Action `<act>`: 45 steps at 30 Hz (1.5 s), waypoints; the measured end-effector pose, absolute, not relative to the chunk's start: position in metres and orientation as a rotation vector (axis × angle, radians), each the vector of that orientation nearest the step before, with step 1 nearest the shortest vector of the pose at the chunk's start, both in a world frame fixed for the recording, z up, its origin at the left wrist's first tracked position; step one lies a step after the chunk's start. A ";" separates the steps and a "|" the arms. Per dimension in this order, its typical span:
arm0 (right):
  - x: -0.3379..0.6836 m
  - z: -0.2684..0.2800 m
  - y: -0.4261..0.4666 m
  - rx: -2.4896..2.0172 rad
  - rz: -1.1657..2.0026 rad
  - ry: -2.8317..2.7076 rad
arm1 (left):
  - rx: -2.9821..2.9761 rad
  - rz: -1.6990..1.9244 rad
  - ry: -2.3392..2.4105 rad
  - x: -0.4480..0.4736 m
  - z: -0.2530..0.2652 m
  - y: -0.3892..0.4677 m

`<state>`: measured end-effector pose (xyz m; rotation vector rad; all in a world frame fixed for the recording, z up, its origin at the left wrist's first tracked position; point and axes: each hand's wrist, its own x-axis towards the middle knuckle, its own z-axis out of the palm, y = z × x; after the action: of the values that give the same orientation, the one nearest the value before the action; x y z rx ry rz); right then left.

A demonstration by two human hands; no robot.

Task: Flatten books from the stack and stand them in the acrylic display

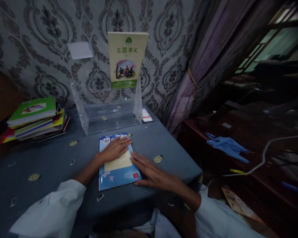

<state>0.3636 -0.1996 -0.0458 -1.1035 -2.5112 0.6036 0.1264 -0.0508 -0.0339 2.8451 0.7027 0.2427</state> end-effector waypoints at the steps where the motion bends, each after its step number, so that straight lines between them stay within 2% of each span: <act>1: 0.364 -0.045 -0.198 -1.099 0.610 -2.511 | 2.847 0.246 0.704 0.126 -0.034 -0.049; 18: 0.366 -0.059 -0.156 -1.085 0.523 -2.470 | 2.847 0.234 0.815 0.129 -0.035 -0.012; 33: 0.353 -0.057 -0.161 -1.142 0.347 -2.411 | 2.865 0.278 0.810 0.128 -0.038 -0.010; 45: 0.352 -0.054 -0.162 -1.136 0.336 -2.422 | 2.843 0.239 0.771 0.126 -0.037 -0.014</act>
<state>0.3521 -0.1617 -0.0541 -1.1361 -2.4219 0.3358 0.1265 -0.0142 -0.0369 2.8427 0.7712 0.2390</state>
